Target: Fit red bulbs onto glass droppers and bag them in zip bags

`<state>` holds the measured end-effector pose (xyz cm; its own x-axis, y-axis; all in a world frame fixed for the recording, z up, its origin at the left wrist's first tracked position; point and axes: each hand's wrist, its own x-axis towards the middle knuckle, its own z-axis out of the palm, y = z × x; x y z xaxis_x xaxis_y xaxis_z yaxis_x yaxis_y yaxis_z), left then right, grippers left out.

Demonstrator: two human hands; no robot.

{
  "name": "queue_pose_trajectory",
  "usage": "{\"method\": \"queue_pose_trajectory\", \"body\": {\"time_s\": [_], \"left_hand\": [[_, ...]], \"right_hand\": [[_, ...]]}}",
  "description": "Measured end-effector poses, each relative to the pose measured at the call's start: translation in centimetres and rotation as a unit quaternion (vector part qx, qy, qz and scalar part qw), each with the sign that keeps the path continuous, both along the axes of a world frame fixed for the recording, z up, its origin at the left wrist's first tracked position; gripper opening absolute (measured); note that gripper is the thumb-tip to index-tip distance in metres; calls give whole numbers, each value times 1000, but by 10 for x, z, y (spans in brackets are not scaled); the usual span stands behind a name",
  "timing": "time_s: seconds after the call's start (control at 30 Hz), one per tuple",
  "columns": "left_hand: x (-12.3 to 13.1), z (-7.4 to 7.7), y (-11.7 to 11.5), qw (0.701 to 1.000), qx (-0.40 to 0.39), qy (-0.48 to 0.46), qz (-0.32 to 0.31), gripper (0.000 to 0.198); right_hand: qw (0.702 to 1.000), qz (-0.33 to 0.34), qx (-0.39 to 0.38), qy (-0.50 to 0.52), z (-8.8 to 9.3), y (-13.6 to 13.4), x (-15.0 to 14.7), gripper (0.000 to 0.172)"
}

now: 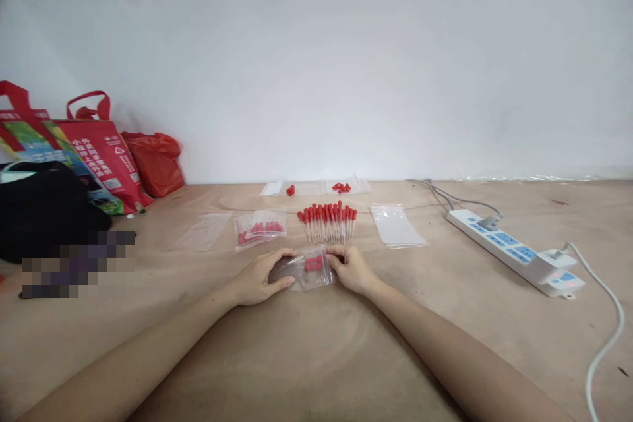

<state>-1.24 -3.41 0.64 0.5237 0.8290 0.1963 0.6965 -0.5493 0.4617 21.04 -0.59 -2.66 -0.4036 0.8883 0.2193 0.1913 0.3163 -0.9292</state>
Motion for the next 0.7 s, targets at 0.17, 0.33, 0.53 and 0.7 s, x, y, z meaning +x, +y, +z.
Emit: {"method": "queue_pose_trajectory", "body": {"time_s": [0.17,0.33,0.53,0.7], "left_hand": [[0,1,0,1000,2,0,-15,34],[-2,-3,2,1000,12,-9,-24,31],[-3,-6,2,999,18,-13,-33,32],[-3,-7,3,999,20,-9,-39,33]], "right_hand": [[980,-172,41,-93,1,30,18,27],[904,-382,-5,-192,4,81,39,32],[903,-377,-62,-198,6,121,28,26],[910,-366,-98,-166,0,132,24,23]]}}
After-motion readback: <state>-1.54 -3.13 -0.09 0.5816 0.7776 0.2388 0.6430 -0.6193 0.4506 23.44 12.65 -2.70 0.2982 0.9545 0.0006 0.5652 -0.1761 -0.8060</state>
